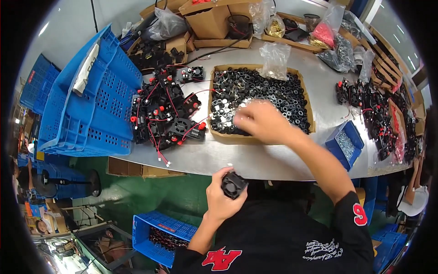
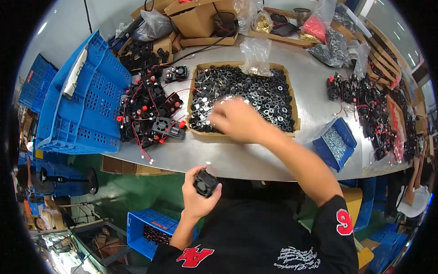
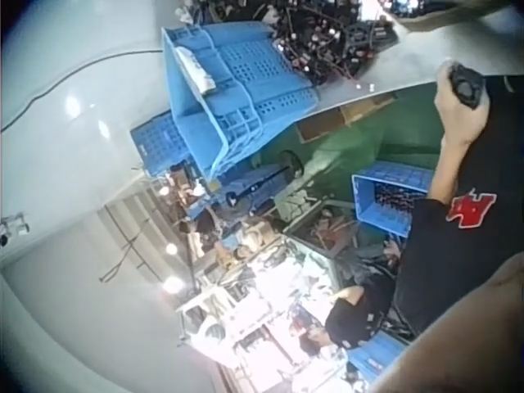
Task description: Assembling small electronic or toy components at a factory workstation.
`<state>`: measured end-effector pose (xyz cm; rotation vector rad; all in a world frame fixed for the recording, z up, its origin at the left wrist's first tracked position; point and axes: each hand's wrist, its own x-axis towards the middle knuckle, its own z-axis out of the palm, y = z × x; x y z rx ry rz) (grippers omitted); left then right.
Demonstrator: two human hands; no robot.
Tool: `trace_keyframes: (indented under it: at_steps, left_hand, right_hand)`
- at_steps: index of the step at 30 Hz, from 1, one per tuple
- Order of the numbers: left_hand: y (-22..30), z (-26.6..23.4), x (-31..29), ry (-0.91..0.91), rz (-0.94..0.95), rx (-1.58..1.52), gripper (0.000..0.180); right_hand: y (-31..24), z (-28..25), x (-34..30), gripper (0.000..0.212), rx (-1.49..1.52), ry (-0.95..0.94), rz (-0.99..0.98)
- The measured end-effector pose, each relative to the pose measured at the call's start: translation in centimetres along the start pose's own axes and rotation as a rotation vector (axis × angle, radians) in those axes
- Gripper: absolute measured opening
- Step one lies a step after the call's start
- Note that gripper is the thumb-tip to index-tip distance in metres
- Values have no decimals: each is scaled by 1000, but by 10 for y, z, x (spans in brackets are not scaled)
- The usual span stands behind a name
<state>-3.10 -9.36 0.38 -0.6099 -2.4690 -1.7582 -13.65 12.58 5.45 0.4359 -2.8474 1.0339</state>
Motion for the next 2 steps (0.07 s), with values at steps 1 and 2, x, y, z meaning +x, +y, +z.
trace_keyframes:
  at_steps: [1, 2]
  left_hand:
    - [-3, -3, -3, -68, -78, -108, 60]
    - [-16, -7, -11, -131, -166, -209, 63]
  right_hand:
    - [27, 5, 23, 26, -98, 202, -33]
    - [42, 6, 45, 28, -145, 258, 33]
